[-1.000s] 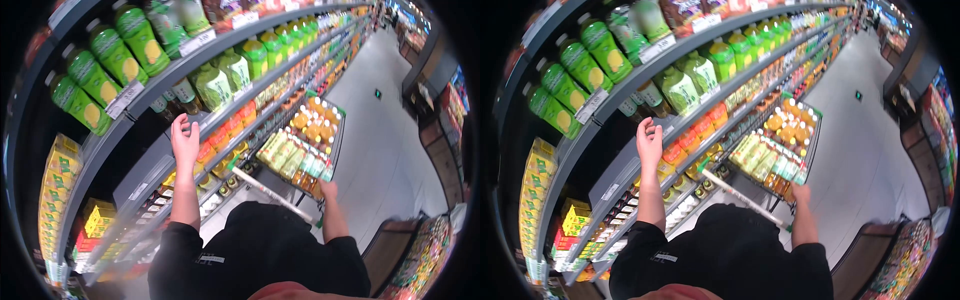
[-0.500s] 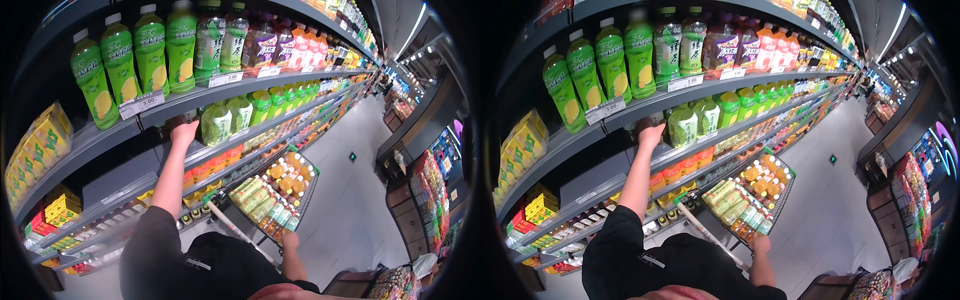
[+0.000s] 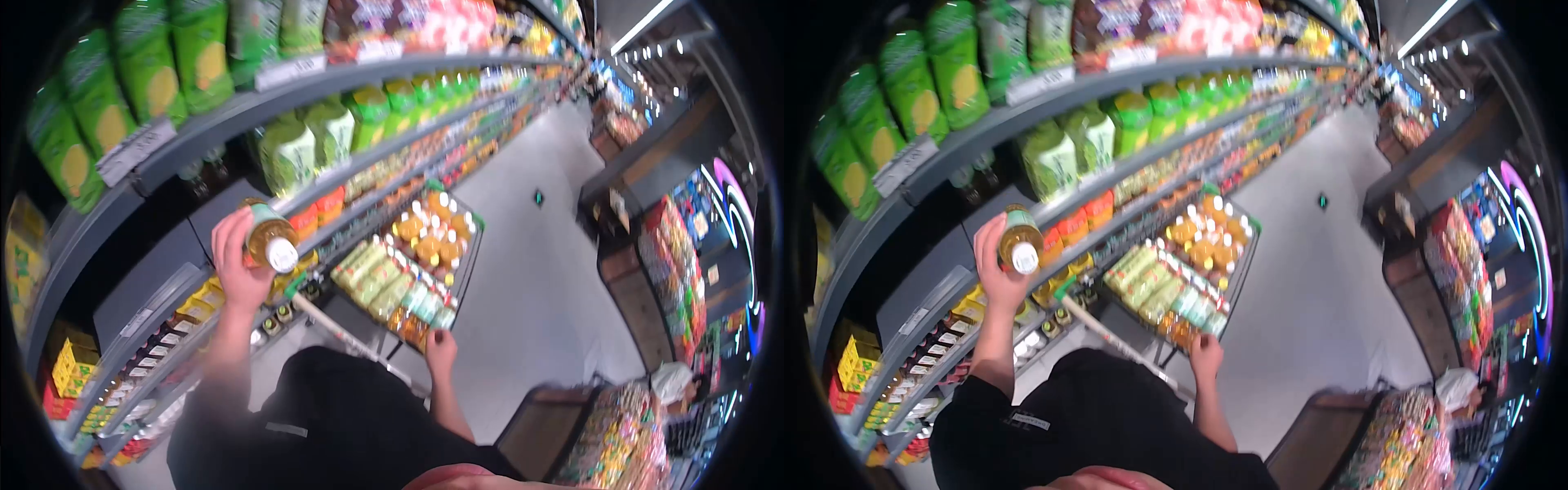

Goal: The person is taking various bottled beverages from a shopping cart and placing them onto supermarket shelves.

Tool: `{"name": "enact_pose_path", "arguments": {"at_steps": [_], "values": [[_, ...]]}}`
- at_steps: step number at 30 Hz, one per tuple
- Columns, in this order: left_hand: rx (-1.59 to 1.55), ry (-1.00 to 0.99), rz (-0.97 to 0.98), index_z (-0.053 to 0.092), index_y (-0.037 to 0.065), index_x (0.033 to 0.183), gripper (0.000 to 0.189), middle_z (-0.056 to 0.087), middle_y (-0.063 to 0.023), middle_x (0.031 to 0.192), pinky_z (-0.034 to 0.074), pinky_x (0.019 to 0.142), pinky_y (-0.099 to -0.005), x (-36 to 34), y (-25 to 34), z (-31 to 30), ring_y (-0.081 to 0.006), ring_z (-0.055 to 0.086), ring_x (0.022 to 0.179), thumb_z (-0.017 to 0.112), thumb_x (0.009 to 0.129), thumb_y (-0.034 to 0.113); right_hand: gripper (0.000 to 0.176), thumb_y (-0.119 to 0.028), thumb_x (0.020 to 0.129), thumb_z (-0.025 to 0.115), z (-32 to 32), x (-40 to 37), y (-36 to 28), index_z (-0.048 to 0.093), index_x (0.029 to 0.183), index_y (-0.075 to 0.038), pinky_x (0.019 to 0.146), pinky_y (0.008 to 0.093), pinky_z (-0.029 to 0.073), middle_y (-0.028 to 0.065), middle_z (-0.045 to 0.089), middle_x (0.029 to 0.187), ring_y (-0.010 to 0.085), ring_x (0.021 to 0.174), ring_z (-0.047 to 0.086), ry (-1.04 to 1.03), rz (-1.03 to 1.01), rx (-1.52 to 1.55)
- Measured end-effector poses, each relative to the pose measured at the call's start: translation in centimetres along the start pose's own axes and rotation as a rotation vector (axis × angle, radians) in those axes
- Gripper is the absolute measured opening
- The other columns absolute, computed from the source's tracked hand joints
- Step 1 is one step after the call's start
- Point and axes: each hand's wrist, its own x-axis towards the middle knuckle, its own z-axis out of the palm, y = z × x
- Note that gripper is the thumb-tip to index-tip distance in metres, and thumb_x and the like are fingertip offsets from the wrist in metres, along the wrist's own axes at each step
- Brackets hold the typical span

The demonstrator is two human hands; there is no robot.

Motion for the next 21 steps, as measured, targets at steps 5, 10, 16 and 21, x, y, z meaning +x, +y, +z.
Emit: {"name": "enact_pose_path", "arguments": {"at_steps": [5, 10, 16, 21], "values": [[-0.513, -0.519, -0.327, 0.058, 0.003, 0.132, 0.074, 0.064, -0.0148, 0.127, 0.051, 0.101, -0.0417, -5.7, 6.5, 2.4, -0.0314, 0.063, 0.117, 0.093, 0.067, 0.007, 0.046, -0.020, 0.089, 0.080, -4.2, -2.4, -10.5, 0.061, 0.125, 0.001, 0.094, 0.0363, 0.053, 0.0151, 0.070, 0.117, 0.0237, 0.107, 0.069, -0.368, -0.207, 0.303], [-1.200, -0.762, -1.106, 0.049, 0.002, 0.142, 0.071, 0.060, -0.0090, 0.132, 0.053, 0.095, -0.0314, -12.9, 11.9, 7.1, -0.0156, 0.064, 0.113, 0.085, 0.081, 0.002, 0.081, -0.034, 0.081, 0.086, -4.9, -4.1, -14.1, 0.046, 0.144, -0.002, 0.102, 0.0443, 0.050, 0.0220, 0.059, 0.133, 0.0354, 0.121, 0.063, -0.618, -0.510, 0.430], [-0.814, -1.059, -0.887, 0.041, 0.002, 0.153, 0.067, 0.053, -0.0173, 0.143, 0.049, 0.102, -0.0375, -12.8, 9.6, 8.6, -0.0225, 0.053, 0.129, 0.073, 0.095, 0.008, 0.069, -0.035, 0.074, 0.091, -2.6, -1.9, -9.0, 0.062, 0.125, 0.001, 0.094, 0.0397, 0.055, 0.0188, 0.073, 0.114, 0.0273, 0.105, 0.072, -0.511, -0.084, 0.372], [-0.882, -1.061, -1.077, 0.054, 0.000, 0.142, 0.047, 0.060, -0.0163, 0.131, 0.053, 0.096, -0.0326, -13.0, 6.0, 7.5, -0.0185, 0.060, 0.117, 0.069, 0.098, 0.006, 0.062, -0.032, 0.080, 0.086, 0.9, 4.2, -0.1, 0.063, 0.125, 0.003, 0.089, 0.0366, 0.057, 0.0136, 0.074, 0.114, 0.0213, 0.101, 0.072, -0.235, 0.410, 0.408]]}}
